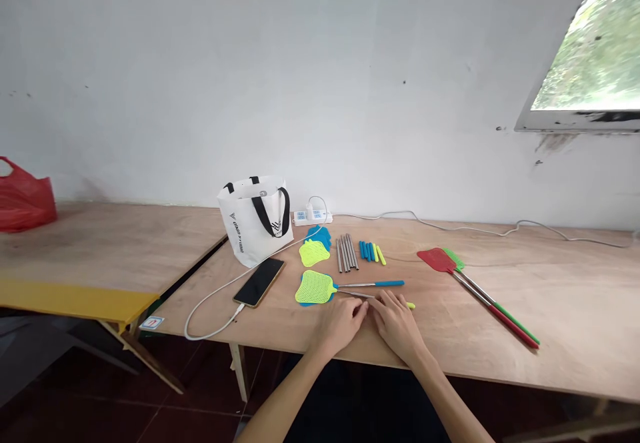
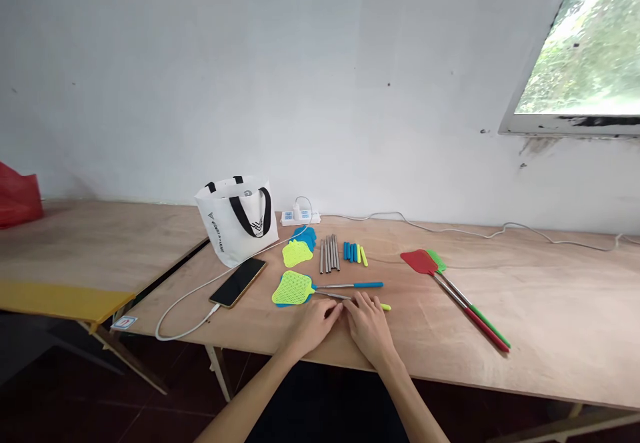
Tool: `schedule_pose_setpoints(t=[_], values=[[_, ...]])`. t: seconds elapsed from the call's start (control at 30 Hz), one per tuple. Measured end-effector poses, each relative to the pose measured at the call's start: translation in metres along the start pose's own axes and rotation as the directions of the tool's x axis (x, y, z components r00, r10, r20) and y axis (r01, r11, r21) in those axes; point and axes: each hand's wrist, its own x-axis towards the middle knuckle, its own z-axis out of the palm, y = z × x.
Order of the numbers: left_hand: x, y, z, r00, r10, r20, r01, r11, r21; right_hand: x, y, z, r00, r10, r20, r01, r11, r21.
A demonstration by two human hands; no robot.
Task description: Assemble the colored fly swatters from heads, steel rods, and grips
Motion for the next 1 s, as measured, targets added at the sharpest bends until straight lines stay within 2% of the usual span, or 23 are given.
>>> schedule_pose_setpoints(t=[0.5,1.0], values=[[-0.0014,0.0005,0.0011,0.998,0.067,0.013,-0.067,0.998,-0.001,0.0008,0.0006,0.0009,1.000,0.010,0.015,-0.012,0.993,0.121],[-0.0013,0.0001,0.0020,0.997,0.067,0.031,-0.067,0.998,-0.001,0.0018,-0.0015,-0.0020,1.000,-0.002,0.002,0.001,0.995,0.095]])
